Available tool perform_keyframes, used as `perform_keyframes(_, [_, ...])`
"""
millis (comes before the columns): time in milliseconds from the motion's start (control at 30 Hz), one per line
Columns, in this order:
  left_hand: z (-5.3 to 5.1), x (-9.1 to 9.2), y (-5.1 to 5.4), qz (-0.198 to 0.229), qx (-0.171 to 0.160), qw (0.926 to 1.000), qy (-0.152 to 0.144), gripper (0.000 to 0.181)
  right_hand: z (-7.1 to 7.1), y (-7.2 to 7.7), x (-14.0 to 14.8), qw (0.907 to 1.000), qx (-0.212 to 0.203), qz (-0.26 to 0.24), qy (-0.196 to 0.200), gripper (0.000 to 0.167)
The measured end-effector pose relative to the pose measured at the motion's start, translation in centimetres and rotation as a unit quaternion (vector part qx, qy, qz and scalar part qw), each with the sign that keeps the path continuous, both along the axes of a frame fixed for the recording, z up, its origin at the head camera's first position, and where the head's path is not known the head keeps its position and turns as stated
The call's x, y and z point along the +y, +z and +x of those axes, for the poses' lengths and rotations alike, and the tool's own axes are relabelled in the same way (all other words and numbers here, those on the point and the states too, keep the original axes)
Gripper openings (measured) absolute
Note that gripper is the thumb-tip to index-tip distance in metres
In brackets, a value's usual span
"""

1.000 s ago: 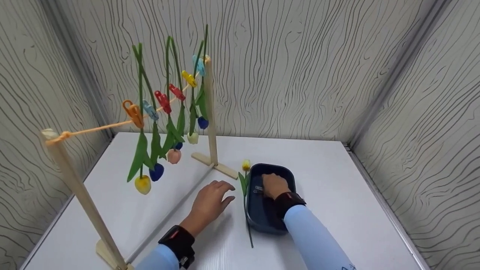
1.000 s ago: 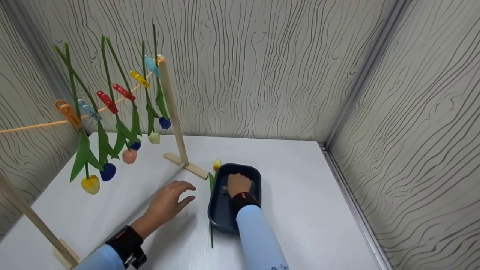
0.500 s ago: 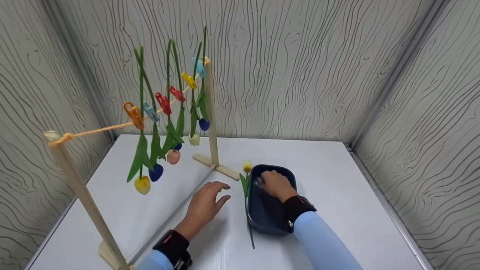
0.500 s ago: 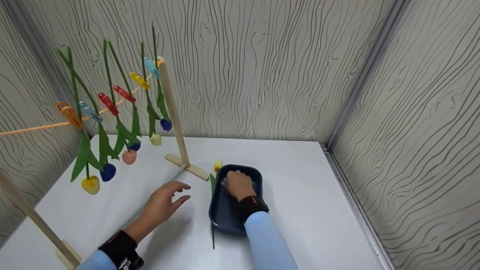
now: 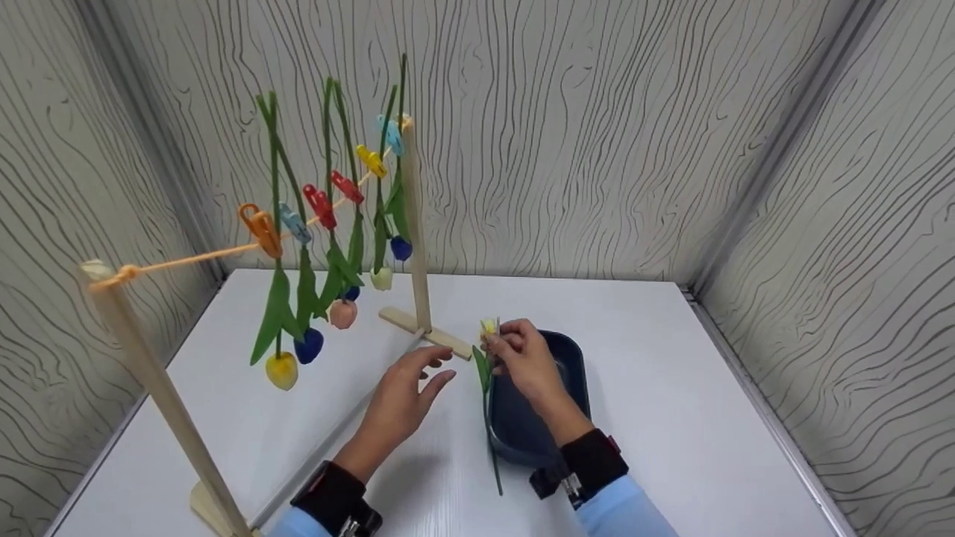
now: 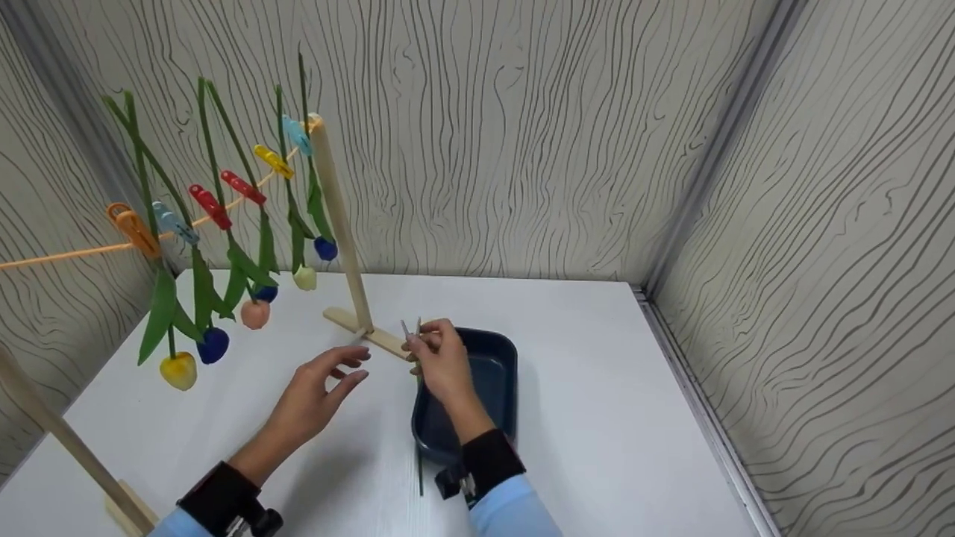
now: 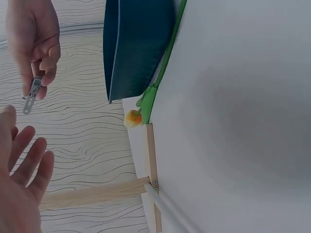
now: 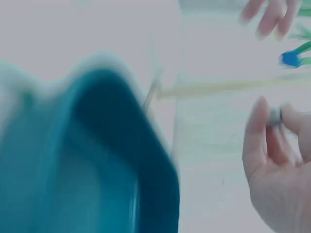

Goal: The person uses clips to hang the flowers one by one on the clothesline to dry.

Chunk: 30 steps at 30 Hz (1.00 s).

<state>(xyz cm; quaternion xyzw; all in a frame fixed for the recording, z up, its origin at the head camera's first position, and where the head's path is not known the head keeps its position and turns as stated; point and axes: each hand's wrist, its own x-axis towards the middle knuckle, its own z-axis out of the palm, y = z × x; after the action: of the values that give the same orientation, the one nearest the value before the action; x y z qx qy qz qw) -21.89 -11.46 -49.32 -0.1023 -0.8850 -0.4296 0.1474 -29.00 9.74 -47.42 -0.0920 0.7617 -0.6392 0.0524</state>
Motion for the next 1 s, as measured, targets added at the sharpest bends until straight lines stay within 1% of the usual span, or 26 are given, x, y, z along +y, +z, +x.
perform_keyframes(67, [-0.2, 0.0, 0.2, 0.022, 0.004, 0.9997, -0.010, 0.034, 0.7, 0.5, -0.7, 0.9987, -0.013, -0.050, -0.003, 0.022])
perform_keyframes(167, [-0.6, 0.0, 0.8, 0.079, -0.002, 0.9967, -0.021, 0.036, 1.4, 1.0, -1.3, 0.9953, -0.024, -0.093, 0.011, 0.024])
perform_keyframes(233, [-1.0, 0.2, 1.3, 0.118, -0.009, 0.9926, -0.024, 0.037, 1.7, 1.2, -1.7, 0.9928, -0.030, -0.113, 0.025, 0.026])
perform_keyframes(300, [-1.5, 0.3, 1.8, 0.158, -0.018, 0.9870, -0.025, 0.038, 1.9, 1.3, -2.0, 0.9903, -0.031, -0.129, 0.040, 0.027])
perform_keyframes(367, [-1.8, 0.6, 2.3, 0.184, -0.026, 0.9823, -0.025, 0.040, 2.0, 1.3, -2.3, 0.9873, -0.033, -0.147, 0.051, 0.026])
perform_keyframes(467, [-2.2, 1.0, 2.9, 0.203, -0.030, 0.9782, -0.030, 0.041, 2.0, 1.3, -2.9, 0.9825, -0.040, -0.169, 0.067, 0.021])
perform_keyframes(567, [-2.4, 1.3, 3.4, 0.209, -0.029, 0.9768, -0.039, 0.042, 2.0, 1.2, -3.4, 0.9764, -0.050, -0.192, 0.086, 0.017])
perform_keyframes(700, [-2.5, 1.4, 3.7, 0.223, -0.029, 0.9731, -0.048, 0.041, 2.1, 1.0, -3.7, 0.9689, -0.055, -0.216, 0.108, 0.015])
perform_keyframes(767, [-2.4, 1.3, 3.7, 0.237, -0.033, 0.9694, -0.052, 0.040, 2.1, 0.8, -3.9, 0.9664, -0.059, -0.225, 0.108, 0.012])
perform_keyframes(900, [-2.3, 0.8, 3.8, 0.265, -0.042, 0.9623, -0.046, 0.038, 2.2, 0.6, -4.3, 0.9632, -0.066, -0.236, 0.110, 0.012])
perform_keyframes(1000, [-2.3, 0.5, 3.9, 0.278, -0.047, 0.9589, -0.035, 0.036, 2.1, 0.5, -4.6, 0.9642, -0.065, -0.231, 0.113, 0.014])
